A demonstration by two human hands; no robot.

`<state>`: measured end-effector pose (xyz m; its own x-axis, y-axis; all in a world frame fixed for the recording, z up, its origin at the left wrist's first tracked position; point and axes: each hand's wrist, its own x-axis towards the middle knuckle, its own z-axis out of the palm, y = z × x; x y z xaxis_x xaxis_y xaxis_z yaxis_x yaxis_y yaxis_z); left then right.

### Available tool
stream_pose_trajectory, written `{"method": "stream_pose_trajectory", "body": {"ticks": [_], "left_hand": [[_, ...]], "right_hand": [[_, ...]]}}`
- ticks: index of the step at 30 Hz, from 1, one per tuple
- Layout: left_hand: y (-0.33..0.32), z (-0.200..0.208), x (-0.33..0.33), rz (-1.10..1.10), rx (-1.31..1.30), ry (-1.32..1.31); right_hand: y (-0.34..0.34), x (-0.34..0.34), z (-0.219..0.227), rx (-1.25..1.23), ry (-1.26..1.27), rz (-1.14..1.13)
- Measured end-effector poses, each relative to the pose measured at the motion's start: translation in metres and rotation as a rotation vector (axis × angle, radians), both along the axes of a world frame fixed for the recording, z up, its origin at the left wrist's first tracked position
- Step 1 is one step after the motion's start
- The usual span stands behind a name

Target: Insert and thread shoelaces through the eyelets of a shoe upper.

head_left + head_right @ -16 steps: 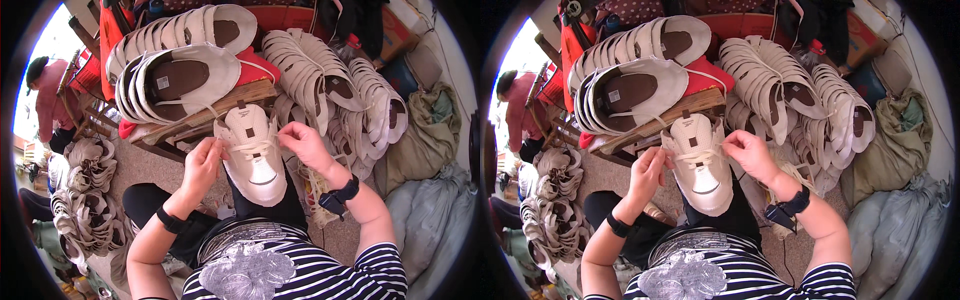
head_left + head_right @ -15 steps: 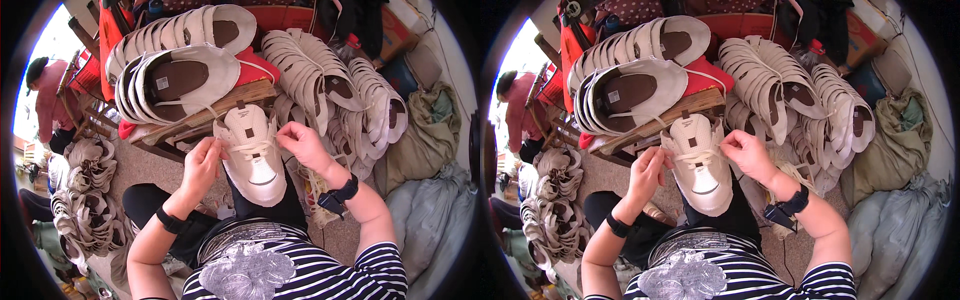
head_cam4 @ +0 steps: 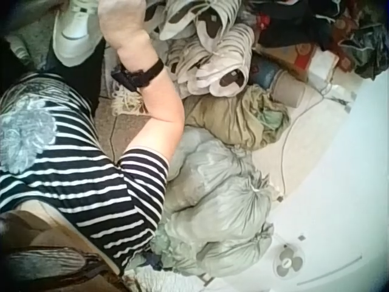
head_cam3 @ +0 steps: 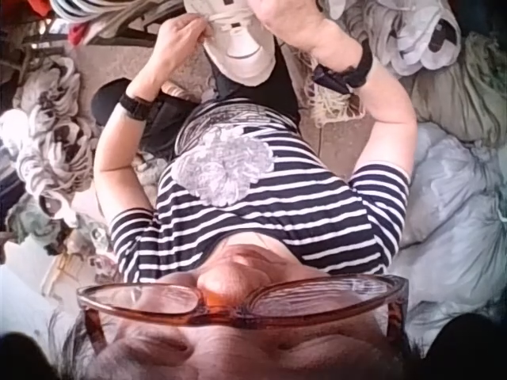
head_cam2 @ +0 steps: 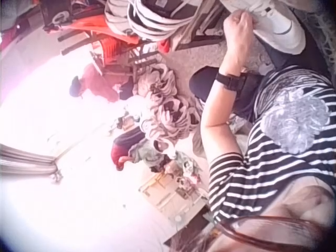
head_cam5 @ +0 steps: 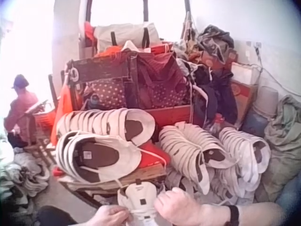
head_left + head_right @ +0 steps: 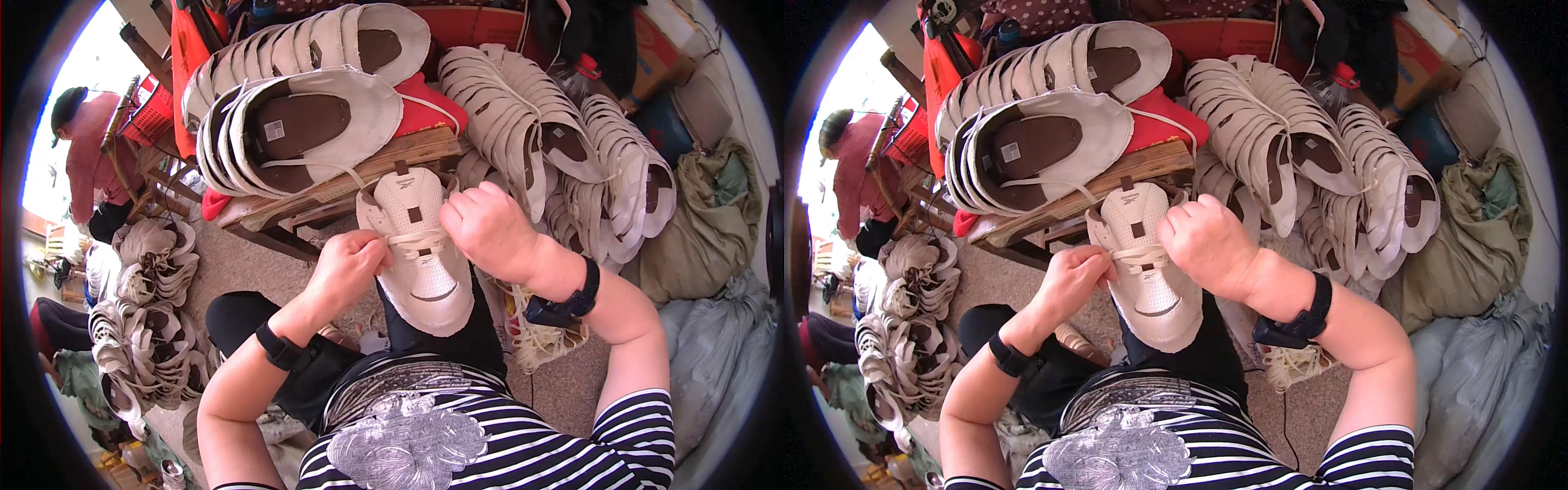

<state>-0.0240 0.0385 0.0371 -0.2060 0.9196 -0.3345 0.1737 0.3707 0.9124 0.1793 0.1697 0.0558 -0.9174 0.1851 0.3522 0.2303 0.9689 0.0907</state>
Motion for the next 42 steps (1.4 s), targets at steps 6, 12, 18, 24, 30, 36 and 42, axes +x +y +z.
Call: {"method": "stream_pose_trajectory", "body": {"ticks": [6, 12, 18, 24, 30, 36, 42], "left_hand": [[0.012, 0.008, 0.003, -0.167, 0.032, 0.599], [0.01, 0.023, 0.014, -0.4, 0.268, 1.202], [0.018, 0.026, 0.01, -0.543, 0.211, 1.293], [0.023, 0.063, 0.007, -0.326, 0.353, 1.203], [0.031, 0.055, -0.021, -0.574, 0.394, 0.966], [0.024, 0.052, -0.033, -0.535, 0.358, 0.709], [0.029, 0.031, -0.031, -0.523, 0.583, 1.035]], "right_hand": [[0.004, 0.003, -0.001, 0.059, 0.021, 0.081], [0.025, 0.005, 0.018, -0.102, 0.022, 0.175], [0.054, -0.001, 0.022, -0.439, -0.1, 0.291], [0.063, 0.002, 0.033, -0.694, -0.316, 0.222], [0.067, 0.007, 0.011, -0.554, -0.28, 0.312], [0.056, 0.012, -0.008, -0.776, -0.11, 0.18], [0.033, -0.005, -0.026, -1.16, 0.188, -0.139]]}}
